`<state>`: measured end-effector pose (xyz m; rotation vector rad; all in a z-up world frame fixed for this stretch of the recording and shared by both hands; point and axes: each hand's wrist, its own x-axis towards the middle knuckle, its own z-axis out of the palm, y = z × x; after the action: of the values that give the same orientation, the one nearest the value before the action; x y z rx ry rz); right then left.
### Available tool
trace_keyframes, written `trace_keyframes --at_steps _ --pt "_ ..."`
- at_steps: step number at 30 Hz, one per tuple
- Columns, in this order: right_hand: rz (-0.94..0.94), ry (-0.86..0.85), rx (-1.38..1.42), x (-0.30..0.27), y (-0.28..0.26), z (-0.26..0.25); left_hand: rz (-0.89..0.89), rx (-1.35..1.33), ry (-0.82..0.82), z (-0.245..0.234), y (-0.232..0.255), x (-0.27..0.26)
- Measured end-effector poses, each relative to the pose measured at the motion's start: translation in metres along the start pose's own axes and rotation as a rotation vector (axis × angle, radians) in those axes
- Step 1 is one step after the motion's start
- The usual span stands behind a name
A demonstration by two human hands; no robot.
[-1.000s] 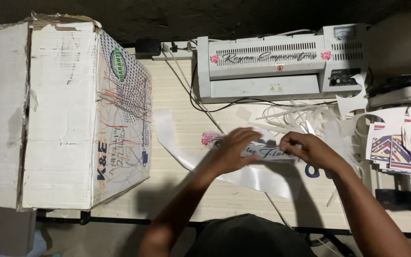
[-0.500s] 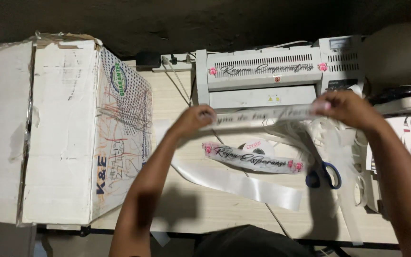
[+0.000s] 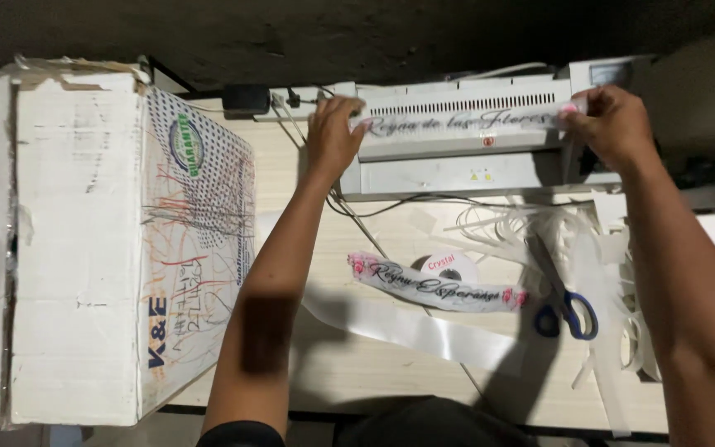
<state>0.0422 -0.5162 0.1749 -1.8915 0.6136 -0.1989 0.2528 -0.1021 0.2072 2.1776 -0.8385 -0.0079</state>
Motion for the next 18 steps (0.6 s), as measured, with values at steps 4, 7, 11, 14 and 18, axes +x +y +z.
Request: trace_keyframes --at_steps 4,7,11,14,18 --pt "-0.541 0.322 -0.818 -0.056 -0.031 0.023 0.305 0.142 0.132 0.004 0.015 -0.027" --pt "-0.288 -0.113 -0.512 -0.115 0.009 0.052 0.197 -0.023 -0.186 0.011 0.040 -0.080" --pt "0.179 -0.285 -0.323 -0.225 -0.043 0.098 0.214 -0.022 -0.421 0.011 0.093 -0.160" --pt "-0.042 -0.242 -0.273 -0.263 -0.050 0.118 0.230 0.061 -0.529 0.004 0.127 -0.188" --pt "-0.316 -0.165 -0.378 -0.278 -0.056 0.129 0.189 0.062 -0.547 0.010 0.135 -0.209"
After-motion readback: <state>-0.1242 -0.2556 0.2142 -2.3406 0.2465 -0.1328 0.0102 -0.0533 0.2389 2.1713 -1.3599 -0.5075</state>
